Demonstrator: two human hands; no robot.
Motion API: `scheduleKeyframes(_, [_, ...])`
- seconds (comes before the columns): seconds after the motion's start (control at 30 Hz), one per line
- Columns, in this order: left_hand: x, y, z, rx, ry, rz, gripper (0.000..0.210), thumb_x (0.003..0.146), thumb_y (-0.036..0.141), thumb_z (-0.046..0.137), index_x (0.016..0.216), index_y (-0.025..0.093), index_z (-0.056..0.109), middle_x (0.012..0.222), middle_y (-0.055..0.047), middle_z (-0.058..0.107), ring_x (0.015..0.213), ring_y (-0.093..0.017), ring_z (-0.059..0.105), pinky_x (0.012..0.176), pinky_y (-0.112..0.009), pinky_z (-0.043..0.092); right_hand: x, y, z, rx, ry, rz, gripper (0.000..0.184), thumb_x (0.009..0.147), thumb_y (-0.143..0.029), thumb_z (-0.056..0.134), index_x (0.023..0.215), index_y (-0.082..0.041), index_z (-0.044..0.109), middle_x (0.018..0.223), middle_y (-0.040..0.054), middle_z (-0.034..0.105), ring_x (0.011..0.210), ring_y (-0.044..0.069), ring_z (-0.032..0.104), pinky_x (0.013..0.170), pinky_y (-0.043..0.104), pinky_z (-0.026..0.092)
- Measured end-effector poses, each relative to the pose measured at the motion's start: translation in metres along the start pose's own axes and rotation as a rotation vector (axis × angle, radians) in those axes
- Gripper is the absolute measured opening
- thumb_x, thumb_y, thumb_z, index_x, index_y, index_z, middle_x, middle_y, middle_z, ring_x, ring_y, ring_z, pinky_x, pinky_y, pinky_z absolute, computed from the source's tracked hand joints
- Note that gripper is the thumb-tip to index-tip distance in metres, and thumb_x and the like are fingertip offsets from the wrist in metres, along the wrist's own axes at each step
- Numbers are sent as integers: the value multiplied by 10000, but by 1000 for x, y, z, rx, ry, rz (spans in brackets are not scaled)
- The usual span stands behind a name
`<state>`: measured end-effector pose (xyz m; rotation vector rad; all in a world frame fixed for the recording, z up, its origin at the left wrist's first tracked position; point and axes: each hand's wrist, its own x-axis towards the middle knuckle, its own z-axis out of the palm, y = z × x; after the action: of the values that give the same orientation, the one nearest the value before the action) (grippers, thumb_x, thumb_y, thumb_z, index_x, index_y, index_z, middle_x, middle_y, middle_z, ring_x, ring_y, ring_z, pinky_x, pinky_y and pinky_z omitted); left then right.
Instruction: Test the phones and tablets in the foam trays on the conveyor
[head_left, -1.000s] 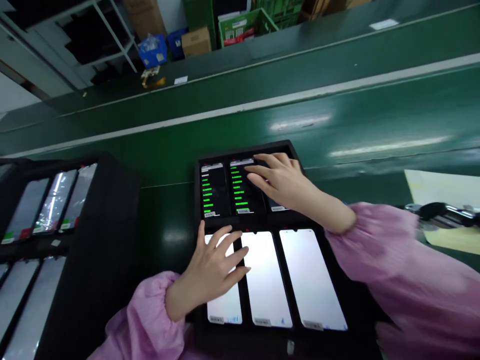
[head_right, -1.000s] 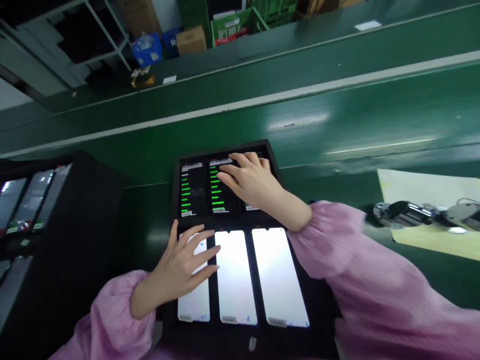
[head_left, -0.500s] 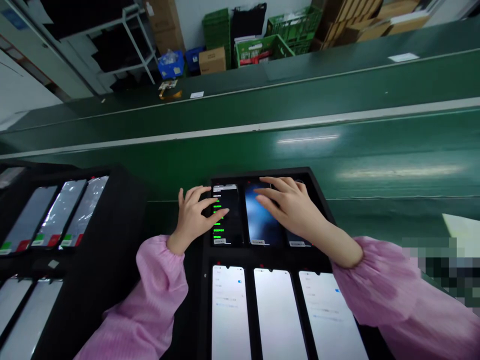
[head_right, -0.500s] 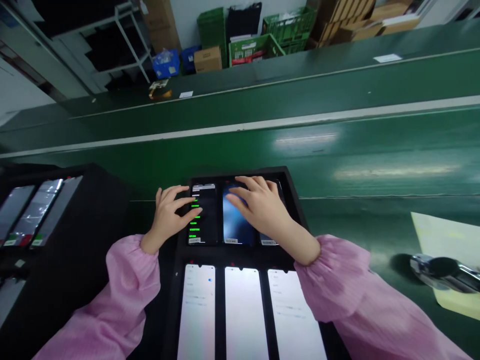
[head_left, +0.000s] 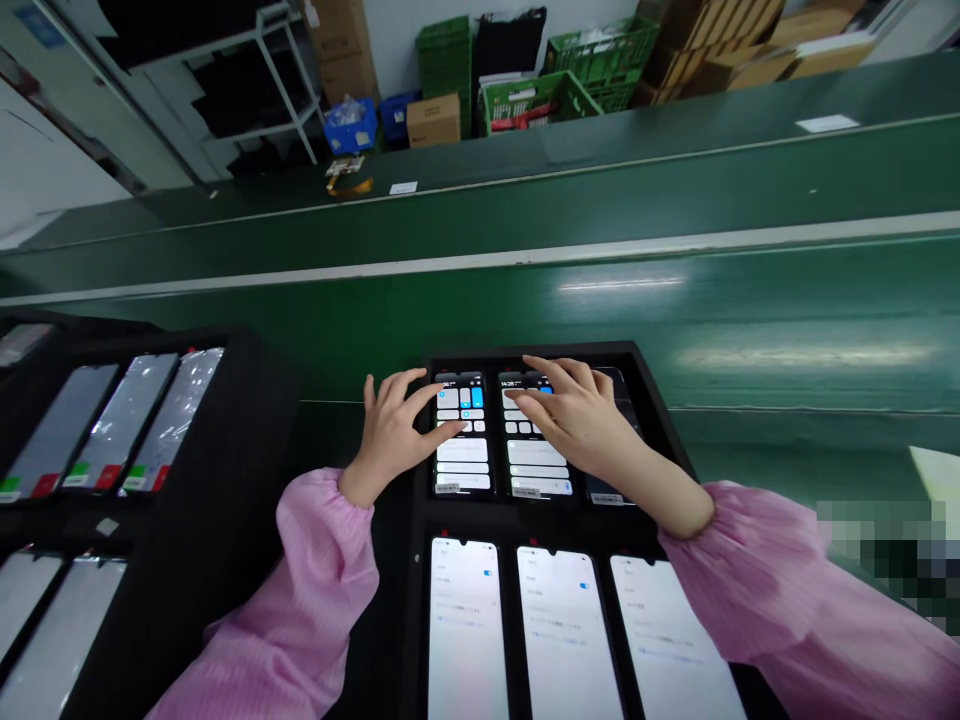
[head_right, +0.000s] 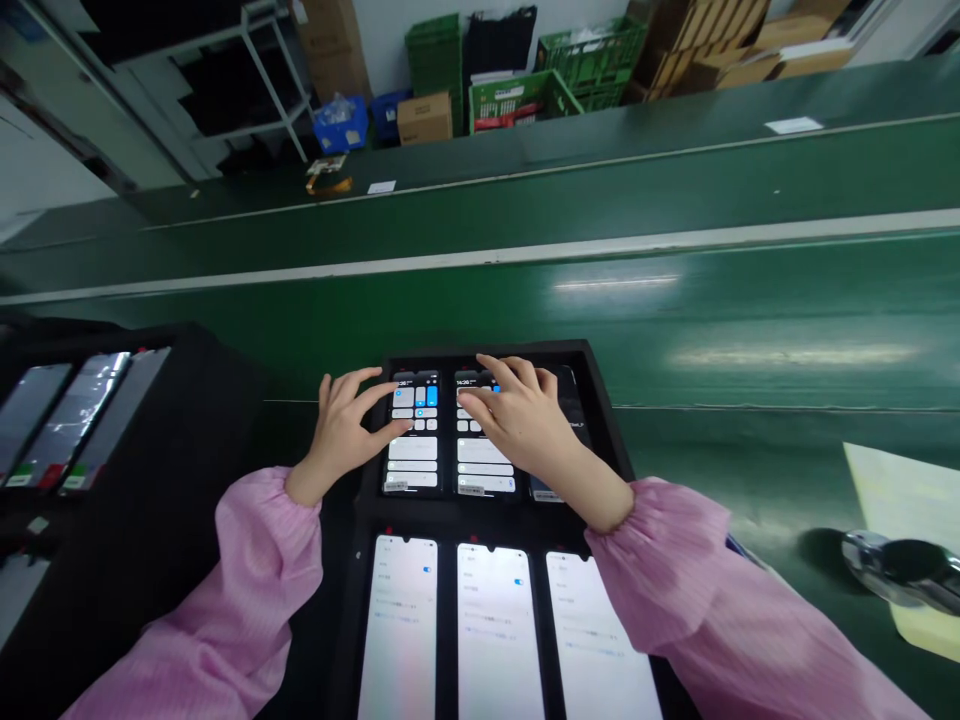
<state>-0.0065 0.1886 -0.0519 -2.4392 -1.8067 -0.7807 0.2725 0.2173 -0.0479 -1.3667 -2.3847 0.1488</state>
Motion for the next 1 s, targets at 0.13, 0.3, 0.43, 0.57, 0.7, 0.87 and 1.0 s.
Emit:
scheduleKeyframes(0.13, [-1,-3,2,0,1,14,448,901,604,787,1206,275,781,1440,-131,658,1364,-361,593,1259,-773,215,0,1,-1,-13,-18,5,576,1143,-543,293,1195,-324,823,1559,111,569,1372,396,480,1068,682,425])
scheduleKeyframes(0.3, [-1,-3,3,4,-21,28,398,888,584,809,1150,284,807,1430,-121,671,1363,-384,591,1238,-818,217,2,-3,-1,-14,-35,26,560,1140,-540,321,1185,-307,828,1550,108,582,1364,407,481,1088,685,388])
scheduleKeyframes(0.43, [-1,-3,3,9,-22,38,384,898,562,808,1162,284,805,1431,-133,668,1354,-394,598,1215,-828,248,4,-7,-2,17,-30,45,536,1136,-539,355,1151,-308,838,1542,90,595,1369,401,486,1106,660,374])
scheduleKeyframes(0.57, [0,-6,3,4,-15,50,321,908,489,816,1161,291,805,1425,-135,669,1337,-397,610,1205,-839,243,1,3,-27,73,28,89,551,1137,-554,311,1211,-338,812,1519,57,615,1337,370,527,1087,627,409])
scheduleKeyframes(0.7, [0,-9,5,-16,-7,57,326,901,493,820,1150,283,808,1413,-140,675,1329,-411,614,1192,-849,241,-17,27,-67,110,144,197,677,1145,-520,151,1289,-302,775,1429,83,665,1266,332,590,1052,586,457])
scheduleKeyframes(0.87, [-1,-10,8,-48,13,54,317,905,517,805,1123,287,809,1404,-138,683,1316,-412,625,1205,-832,222,-33,51,-70,108,87,268,690,1123,-593,186,1197,-325,818,1344,80,709,1219,349,620,1018,608,503])
scheduleKeyframes(1.0, [-3,-12,11,-78,52,55,316,935,519,759,1138,278,783,1410,-133,687,1285,-402,652,1210,-806,221,-23,60,-41,95,28,303,614,1107,-623,260,1279,-368,791,1480,94,626,1366,420,508,1060,708,459])
